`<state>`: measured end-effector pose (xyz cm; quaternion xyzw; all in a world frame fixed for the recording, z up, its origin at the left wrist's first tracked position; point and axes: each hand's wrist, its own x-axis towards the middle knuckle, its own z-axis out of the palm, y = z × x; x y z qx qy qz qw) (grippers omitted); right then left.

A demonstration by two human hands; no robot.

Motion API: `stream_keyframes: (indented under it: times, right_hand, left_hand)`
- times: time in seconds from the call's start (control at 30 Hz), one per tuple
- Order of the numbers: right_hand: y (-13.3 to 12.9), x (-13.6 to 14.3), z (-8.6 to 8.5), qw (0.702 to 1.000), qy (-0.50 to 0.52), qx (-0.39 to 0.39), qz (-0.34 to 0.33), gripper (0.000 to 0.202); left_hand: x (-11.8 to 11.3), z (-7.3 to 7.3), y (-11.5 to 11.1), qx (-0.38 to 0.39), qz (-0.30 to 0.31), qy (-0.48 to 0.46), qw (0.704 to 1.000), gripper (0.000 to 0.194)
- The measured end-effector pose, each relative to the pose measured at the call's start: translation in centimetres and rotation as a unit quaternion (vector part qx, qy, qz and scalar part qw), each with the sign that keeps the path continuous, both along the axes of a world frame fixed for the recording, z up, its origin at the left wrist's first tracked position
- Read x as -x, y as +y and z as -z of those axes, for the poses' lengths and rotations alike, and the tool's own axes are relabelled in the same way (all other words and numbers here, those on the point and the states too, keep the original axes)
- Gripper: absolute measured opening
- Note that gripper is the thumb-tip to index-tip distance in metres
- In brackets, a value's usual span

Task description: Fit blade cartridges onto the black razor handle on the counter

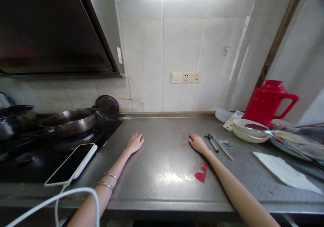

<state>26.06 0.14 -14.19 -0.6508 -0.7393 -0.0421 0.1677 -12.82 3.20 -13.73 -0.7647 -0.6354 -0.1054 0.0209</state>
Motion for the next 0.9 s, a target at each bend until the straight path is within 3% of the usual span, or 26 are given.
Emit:
stream_keyframes:
  times: [0.37,0.53,0.67,0.77,0.9]
  right_hand:
    - [-0.3,0.0,-0.7,0.998,0.064,-0.014,-0.017,0.036]
    - [-0.6,-3.2,-4.7,0.99,0.131,-0.043,0.022,0.039]
    - [-2.3,-7.2,-7.4,0.979,0.182,-0.002,0.089,0.033]
    - [-4.1,-9.1,-7.4,0.968,0.204,0.052,0.137,0.029]
    - [-5.6,-9.6,-5.9,0.958,0.207,0.097,0.176,0.027]
  left_hand:
    - [0.0,-0.2,-0.1,0.0,0.002,-0.011,1.0,0.051]
    - [0.0,-0.2,-0.1,0.001,0.002,-0.011,1.0,0.052]
    - [-0.1,-0.3,-0.1,0.001,0.002,-0.012,1.0,0.052]
    - [-0.1,-0.3,-0.1,-0.002,0.002,-0.014,1.0,0.051]
    - [0.0,-0.2,0.1,-0.004,-0.001,-0.013,1.0,0.051]
